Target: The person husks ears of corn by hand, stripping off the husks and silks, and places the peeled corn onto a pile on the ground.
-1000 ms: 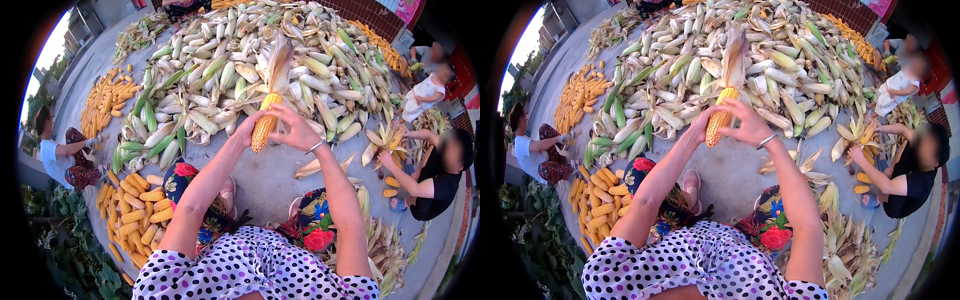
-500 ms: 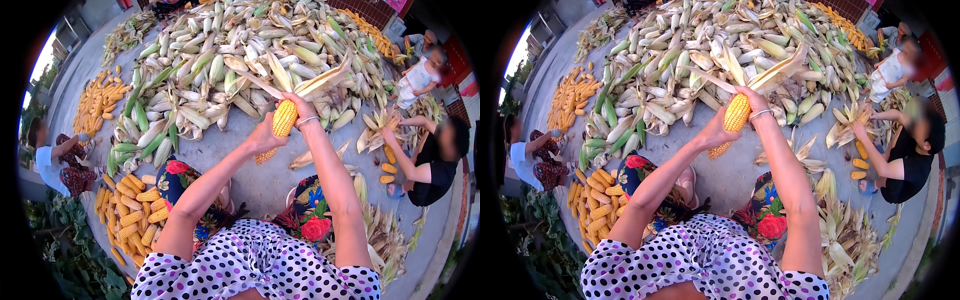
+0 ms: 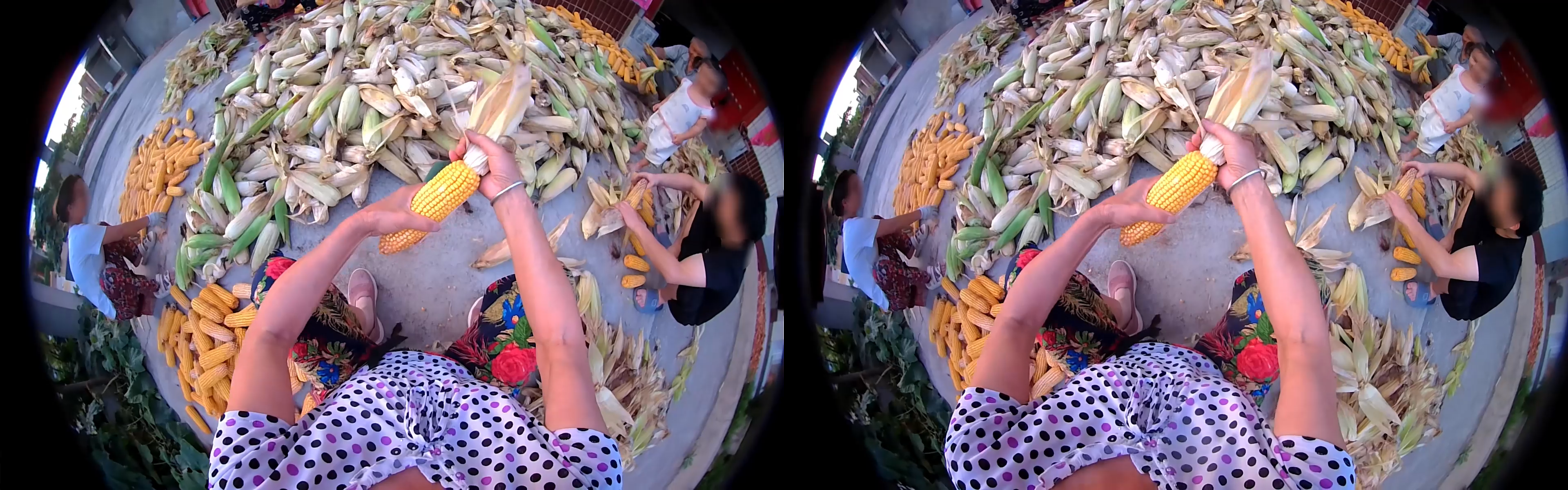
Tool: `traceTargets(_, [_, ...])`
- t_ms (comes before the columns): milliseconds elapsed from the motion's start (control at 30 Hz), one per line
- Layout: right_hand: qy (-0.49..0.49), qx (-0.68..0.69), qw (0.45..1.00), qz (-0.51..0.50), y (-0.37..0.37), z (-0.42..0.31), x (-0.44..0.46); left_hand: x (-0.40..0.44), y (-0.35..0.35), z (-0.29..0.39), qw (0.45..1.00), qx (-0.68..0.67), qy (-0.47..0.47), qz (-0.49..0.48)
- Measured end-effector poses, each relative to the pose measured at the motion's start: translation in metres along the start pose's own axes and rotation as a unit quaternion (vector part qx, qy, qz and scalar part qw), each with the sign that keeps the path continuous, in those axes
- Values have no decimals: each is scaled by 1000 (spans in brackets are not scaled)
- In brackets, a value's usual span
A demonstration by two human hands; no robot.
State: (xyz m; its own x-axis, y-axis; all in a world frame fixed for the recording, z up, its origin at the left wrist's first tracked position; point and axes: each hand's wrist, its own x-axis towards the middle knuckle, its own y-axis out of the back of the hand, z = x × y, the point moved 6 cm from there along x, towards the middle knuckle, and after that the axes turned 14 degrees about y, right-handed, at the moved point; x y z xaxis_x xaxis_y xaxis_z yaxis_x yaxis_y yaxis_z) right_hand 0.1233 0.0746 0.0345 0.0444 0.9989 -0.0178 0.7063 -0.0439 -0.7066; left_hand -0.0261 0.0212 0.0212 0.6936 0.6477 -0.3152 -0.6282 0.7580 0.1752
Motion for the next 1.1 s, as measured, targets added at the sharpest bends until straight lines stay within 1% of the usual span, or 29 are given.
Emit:
traceTargets(67, [-11, 22, 1000, -16, 10, 12, 9, 2, 2, -5, 997, 70, -30, 17])
traceTargets(100, [-9, 27, 999, 25, 9, 11, 5, 2, -1, -6, 1000, 8, -6, -3])
traceTargets(167, [-2, 41, 996, 75, 15, 8, 5, 2, -17, -8, 991, -115, 42, -44])
traceTargets(233, [16, 36, 992, 121, 17, 0, 5, 8, -33, -11, 977, -210, 9, -40])
traceTargets(267, [30, 31, 991, 125, 17, -2, 6, 10, -41, -13, 966, -258, -8, -37])
traceTargets(300, [42, 27, 990, 129, 17, -3, 7, 12, -47, -14, 959, -284, -8, -8])
traceTargets(400, [75, -6, 989, 126, 15, -8, 8, 20, -64, -19, 931, -362, -41, -9])
traceTargets(433, [86, -18, 988, 123, 14, -11, 7, 21, -68, -19, 926, -374, -51, 11])
traceTargets(533, [188, 121, 972, 69, 35, -18, 29, 28, -95, -23, 834, -549, -23, -47])
traceTargets(567, [188, 255, 945, 86, 43, -20, 40, 36, -120, -17, 665, -740, -35, -90])
traceTargets(600, [170, 224, 955, 96, 37, -15, 41, 44, -141, -13, 666, -734, -59, -118])
traceTargets(667, [143, 145, 970, 134, 37, -19, 30, 47, -136, -26, 764, -635, -48, -105])
traceTargets(700, [145, 92, 972, 157, 36, -23, 23, 47, -136, -32, 775, -623, -29, -98])
traceTargets(767, [145, -43, 978, 141, 39, -21, 17, 42, -108, -41, 809, -584, -3, -66])
traceTargets(800, [142, -110, 975, 128, 39, -18, 15, 39, -92, -41, 818, -573, -8, -37])
traceTargets(833, [86, -109, 988, 70, 39, -12, 11, 36, -80, -42, 826, -564, -10, -11])
traceTargets(867, [69, -171, 982, 40, 41, -8, 9, 33, -71, -44, 831, -555, -10, 14])
traceTargets(900, [51, -233, 971, 12, 42, -5, 6, 29, -63, -38, 825, -565, -19, 13])
traceTargets(933, [35, -296, 954, -17, 42, -5, 3, 29, -56, -41, 831, -556, -16, 18])
traceTargets(967, [-25, -336, 939, -65, 42, 4, -3, 31, -51, -45, 836, -548, -15, 24])
traceTargets(1067, [-16, -331, 932, -150, 12, 6, -27, 33, -43, -46, 859, -510, -12, 49])
traceTargets(1100, [-35, -328, 931, -156, 16, 8, -25, 30, -42, -45, 864, -500, -2, 62])
